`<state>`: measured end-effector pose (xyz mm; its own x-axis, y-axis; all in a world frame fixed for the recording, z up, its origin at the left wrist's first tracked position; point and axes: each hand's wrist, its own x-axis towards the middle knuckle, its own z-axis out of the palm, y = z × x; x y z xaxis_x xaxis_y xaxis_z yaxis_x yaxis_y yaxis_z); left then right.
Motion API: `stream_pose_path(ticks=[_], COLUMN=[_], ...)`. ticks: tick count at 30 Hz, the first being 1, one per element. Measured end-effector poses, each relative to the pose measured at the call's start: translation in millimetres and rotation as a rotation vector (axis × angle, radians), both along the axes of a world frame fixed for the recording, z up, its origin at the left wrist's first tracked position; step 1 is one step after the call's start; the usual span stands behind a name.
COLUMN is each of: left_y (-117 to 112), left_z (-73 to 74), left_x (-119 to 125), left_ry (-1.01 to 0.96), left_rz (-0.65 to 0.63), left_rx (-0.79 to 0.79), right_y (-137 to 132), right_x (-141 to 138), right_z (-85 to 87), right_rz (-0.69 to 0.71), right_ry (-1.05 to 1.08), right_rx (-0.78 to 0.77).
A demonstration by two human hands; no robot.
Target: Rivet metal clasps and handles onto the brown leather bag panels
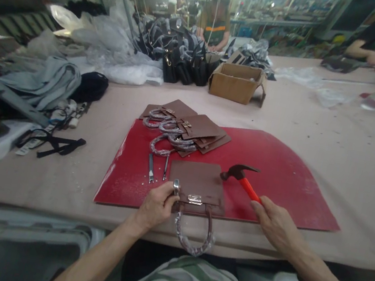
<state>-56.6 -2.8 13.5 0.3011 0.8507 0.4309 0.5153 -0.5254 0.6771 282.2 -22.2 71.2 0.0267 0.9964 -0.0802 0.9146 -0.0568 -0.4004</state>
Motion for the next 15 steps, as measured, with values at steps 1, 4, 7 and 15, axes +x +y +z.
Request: stream_pose_path(ticks=[1,4,7,15], left_y=[0.1,0.4,0.5,0.2], left_z=[-1.3,-4.3,-2.8,3.2], left_x=[-0.8,-3.5,-4.2,-9.6], left_ry=[-0.002,-0.009,0.016,-0.178], left_rz=[0.004,0.000,0.000,0.138], left_rx=[0.010,0.038,0.014,-0.207], right_y=[2.3,7.6,9.9,-2.3], right_x=[5.3,7.9,-15.5,-106.3], right_z=[-6.3,-12.6,-11.1,-40.4], right_rz=[-0.035,-0.085,0.047,0.385], right_ry=[-0.055,-0.259,-0.284,-0.060], right_rx=[-0.003,0.109,0.362,0.377])
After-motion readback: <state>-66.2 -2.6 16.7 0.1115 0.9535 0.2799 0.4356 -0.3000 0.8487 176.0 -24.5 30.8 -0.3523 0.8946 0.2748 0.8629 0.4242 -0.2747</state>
